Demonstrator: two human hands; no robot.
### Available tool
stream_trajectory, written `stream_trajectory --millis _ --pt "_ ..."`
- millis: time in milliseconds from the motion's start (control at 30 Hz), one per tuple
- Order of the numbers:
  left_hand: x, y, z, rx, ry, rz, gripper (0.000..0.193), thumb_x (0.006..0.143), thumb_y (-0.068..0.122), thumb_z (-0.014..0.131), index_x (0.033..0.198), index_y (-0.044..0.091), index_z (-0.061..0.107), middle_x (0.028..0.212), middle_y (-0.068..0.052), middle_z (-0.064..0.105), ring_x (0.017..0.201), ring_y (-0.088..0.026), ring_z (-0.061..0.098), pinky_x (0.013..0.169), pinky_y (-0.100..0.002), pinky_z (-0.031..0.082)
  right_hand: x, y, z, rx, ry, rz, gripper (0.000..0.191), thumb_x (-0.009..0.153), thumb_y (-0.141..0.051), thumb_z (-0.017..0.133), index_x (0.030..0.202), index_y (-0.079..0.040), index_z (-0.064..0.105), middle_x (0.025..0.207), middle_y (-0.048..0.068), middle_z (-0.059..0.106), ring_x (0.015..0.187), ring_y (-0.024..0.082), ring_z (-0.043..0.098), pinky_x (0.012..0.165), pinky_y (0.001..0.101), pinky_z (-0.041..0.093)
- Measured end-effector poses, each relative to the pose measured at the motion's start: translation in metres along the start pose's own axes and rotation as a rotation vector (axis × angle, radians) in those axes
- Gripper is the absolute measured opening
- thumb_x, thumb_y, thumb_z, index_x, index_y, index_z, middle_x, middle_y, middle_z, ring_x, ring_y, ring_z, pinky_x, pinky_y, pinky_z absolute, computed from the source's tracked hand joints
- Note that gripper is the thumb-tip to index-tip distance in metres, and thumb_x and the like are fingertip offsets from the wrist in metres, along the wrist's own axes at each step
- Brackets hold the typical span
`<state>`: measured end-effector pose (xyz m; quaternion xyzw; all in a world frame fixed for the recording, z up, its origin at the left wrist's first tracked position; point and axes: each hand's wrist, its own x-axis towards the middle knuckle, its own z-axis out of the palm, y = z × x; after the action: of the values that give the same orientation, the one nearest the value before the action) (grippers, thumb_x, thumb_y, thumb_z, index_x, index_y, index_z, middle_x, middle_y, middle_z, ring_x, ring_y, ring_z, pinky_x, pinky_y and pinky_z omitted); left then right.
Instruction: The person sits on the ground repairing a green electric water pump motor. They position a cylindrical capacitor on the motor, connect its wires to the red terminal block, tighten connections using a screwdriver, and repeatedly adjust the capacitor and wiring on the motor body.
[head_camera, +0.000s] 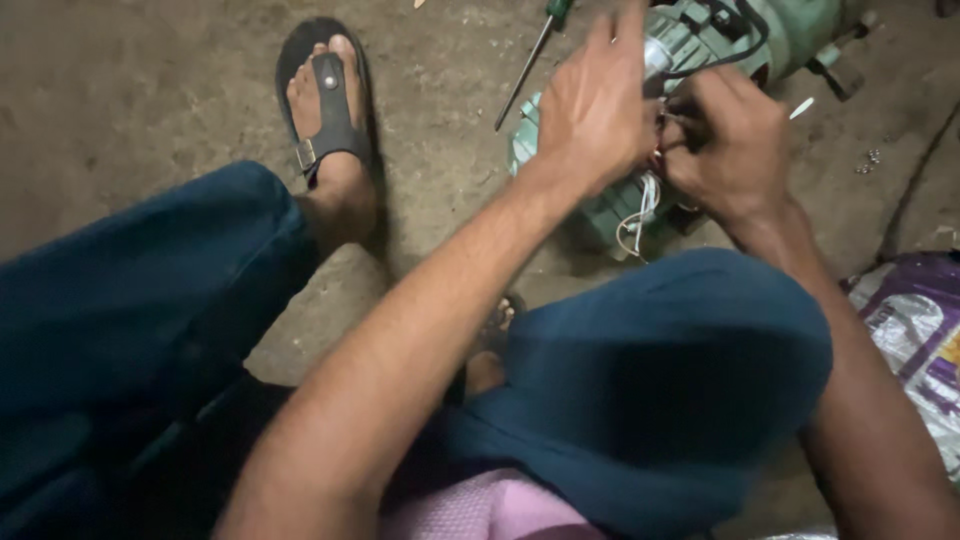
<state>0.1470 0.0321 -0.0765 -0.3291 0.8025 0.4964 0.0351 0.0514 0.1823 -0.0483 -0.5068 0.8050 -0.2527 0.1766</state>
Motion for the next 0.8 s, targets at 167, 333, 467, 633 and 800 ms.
stream_trajectory --millis 167,333,467,633,800 --pt "-0.003 -0.009 0.007 0.044 0.037 0.187 0.074 0.077 0.012 0.078 0.14 0.002 0.04 0.129 -0.031 0.05 0.11 -0.05 0.058 0.092 -0.057 0.051 -0.003 0.0 -0.002 -0.004 0.02 0.017 0.018 0.087 0.003 0.074 0.102 -0.001 0.065 0.1 0.017 0.066 0.088 0.035 0.068 0.079 0.0418 0.056" --pt "-0.007 -0.024 0.017 -0.014 0.037 0.272 0.071 0.084 0.009 0.075 0.147 0.008 0.041 0.131 -0.033 0.049 0.11 -0.051 0.058 0.094 -0.057 0.051 -0.006 0.001 0.0 0.063 0.042 0.05 0.015 0.09 0.005 0.073 0.103 0.001 0.065 0.096 0.017 0.065 0.086 0.031 0.067 0.078 0.0382 0.054" --pt "-0.006 -0.029 0.019 -0.036 0.075 0.316 0.069 0.085 0.009 0.075 0.146 0.007 0.042 0.131 -0.032 0.049 0.11 -0.05 0.059 0.093 -0.057 0.051 -0.013 0.008 -0.005 0.127 0.123 0.075 0.017 0.097 0.008 0.069 0.112 0.002 0.07 0.1 0.014 0.069 0.09 0.024 0.069 0.083 0.0342 0.054" --pt "-0.009 -0.031 0.018 -0.051 0.098 0.347 0.065 0.089 0.012 0.076 0.146 0.008 0.045 0.135 -0.026 0.05 0.117 -0.047 0.06 0.099 -0.055 0.053 -0.024 0.013 -0.006 0.431 0.145 0.413 0.013 0.108 0.006 0.067 0.119 0.003 0.074 0.103 0.007 0.073 0.087 0.01 0.068 0.079 0.0229 0.054" --pt "-0.012 -0.031 0.018 -0.084 0.12 0.36 0.067 0.089 0.01 0.075 0.147 0.006 0.043 0.135 -0.027 0.048 0.116 -0.048 0.059 0.098 -0.054 0.053 -0.015 0.01 -0.003 0.546 0.134 0.407 0.012 0.11 0.009 0.064 0.119 0.007 0.072 0.109 0.009 0.075 0.096 0.011 0.07 0.089 0.0238 0.057"
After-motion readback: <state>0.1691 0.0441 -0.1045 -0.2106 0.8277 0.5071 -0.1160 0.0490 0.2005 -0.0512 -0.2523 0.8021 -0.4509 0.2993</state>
